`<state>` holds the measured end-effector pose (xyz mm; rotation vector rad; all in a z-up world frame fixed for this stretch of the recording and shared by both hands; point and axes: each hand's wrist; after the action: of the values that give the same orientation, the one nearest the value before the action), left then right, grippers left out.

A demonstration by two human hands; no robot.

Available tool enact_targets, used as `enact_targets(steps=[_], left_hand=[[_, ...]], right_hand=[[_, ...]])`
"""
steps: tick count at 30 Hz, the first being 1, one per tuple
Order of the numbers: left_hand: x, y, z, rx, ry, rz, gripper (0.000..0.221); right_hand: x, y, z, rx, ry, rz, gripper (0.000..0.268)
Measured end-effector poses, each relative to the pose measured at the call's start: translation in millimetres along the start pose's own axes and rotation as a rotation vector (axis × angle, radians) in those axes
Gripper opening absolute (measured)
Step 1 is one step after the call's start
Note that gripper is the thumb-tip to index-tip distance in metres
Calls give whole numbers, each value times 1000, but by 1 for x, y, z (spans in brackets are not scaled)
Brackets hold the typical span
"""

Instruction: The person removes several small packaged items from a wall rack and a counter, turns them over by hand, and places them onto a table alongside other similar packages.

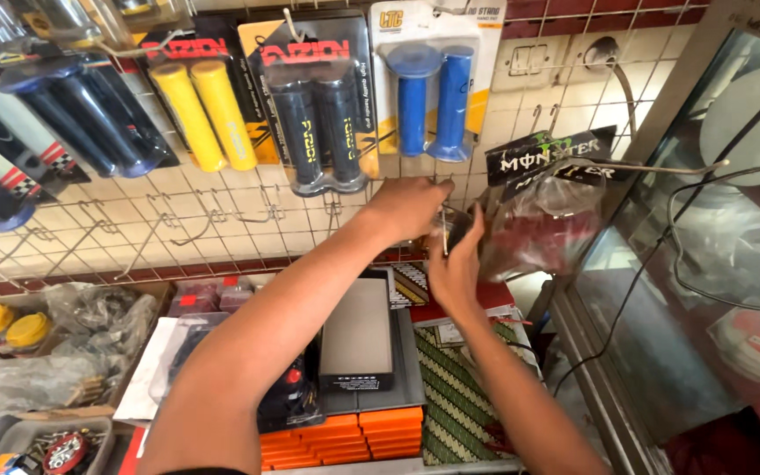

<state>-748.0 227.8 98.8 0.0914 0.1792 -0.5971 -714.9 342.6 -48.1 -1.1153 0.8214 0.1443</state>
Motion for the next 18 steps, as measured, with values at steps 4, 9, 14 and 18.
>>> enact_targets(steps=[4, 9, 14, 18], left_hand=[[-7, 1, -5, -95, 37, -18, 43], [-18, -7, -20, -147, 98, 3, 20], [-23, -19, -42, -273, 274, -33, 12], [-33, -29, -53, -331, 325, -19, 13]], right_hand=[[14, 0, -2, 54, 46, 199, 95], [14, -12, -3, 186, -68, 82, 94], [11, -6, -10, 347, -38, 213, 83], [3, -5, -10, 385, -24, 230, 79]])
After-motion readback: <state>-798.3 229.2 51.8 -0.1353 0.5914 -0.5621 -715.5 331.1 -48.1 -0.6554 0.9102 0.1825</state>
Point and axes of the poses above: each hand's wrist, its own x-axis away from the middle knuckle, its own z-axis out of the back of the hand, y = z × x, and after that the axes turned 7 degrees about y, right-handed
